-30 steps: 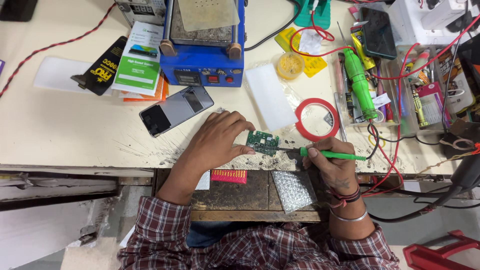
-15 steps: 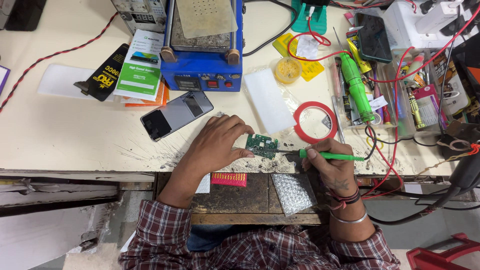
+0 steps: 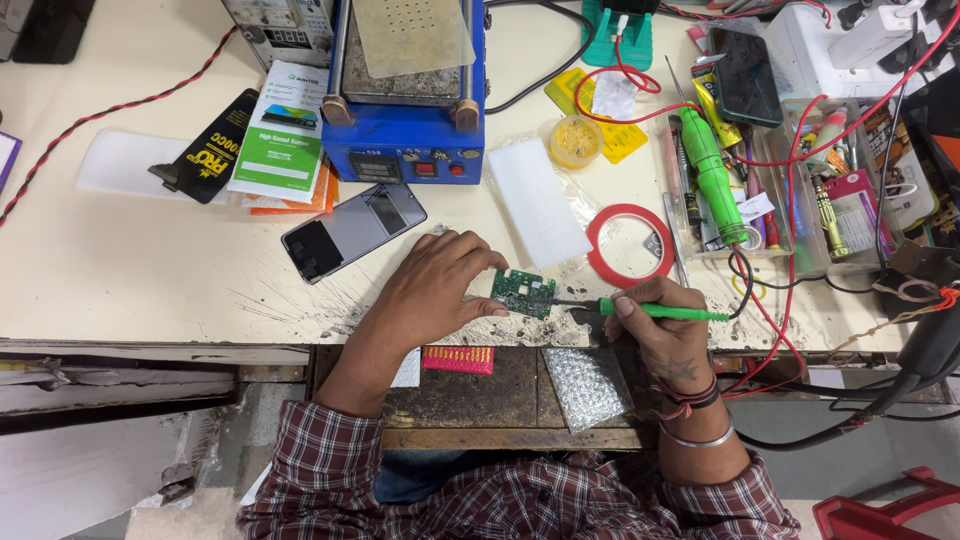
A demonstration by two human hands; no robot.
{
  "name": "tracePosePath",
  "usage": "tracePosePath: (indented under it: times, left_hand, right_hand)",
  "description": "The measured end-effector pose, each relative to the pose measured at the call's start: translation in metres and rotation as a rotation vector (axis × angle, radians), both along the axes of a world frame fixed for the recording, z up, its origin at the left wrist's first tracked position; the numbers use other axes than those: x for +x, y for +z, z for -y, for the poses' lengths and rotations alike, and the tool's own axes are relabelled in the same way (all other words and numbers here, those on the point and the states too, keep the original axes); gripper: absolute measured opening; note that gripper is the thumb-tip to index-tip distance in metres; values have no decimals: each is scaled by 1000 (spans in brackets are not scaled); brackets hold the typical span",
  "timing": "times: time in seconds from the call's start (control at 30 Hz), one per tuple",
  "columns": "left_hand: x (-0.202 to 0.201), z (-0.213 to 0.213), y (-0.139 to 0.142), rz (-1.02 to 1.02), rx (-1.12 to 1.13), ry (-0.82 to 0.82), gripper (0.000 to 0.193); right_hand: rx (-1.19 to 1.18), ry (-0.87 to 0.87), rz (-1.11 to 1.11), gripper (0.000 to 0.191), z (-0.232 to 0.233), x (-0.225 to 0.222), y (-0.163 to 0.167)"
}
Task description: The person solders a green circuit board on a cluttered workbench, holding the board steady with one hand while applying a green-handled soldering iron to its components with the other. They reposition the board and continue soldering different points, then set the iron down at the end.
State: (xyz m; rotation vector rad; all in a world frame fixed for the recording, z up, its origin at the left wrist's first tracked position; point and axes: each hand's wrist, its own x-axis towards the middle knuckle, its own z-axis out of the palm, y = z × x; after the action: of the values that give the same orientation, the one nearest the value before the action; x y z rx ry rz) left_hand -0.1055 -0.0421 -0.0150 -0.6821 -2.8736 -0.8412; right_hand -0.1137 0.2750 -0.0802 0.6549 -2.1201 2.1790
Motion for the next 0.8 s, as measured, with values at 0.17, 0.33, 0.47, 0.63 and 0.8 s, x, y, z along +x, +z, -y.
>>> tracePosePath:
  times: [0.17,0.33,0.47,0.63,0.8]
  left_hand:
    - [-1,1,1,-16,-6,-10,54]
    - [0,1,2,-25,4,-12,55]
    - [-2,1,2,-27,5,-18,55]
    - [-2,1,1,-29,7,-15,55]
    - [-1,1,1,-34,4,-12,56]
  right_hand:
    - [-10,-9,15,10,0,0,1]
    - [1,-18,18,11,0,0,1]
    - [-14,1,2,11,-1,0,2]
    - [-7,3,6,10,0,-1,2]
    - [14,-31,24,10,-1,-1,3]
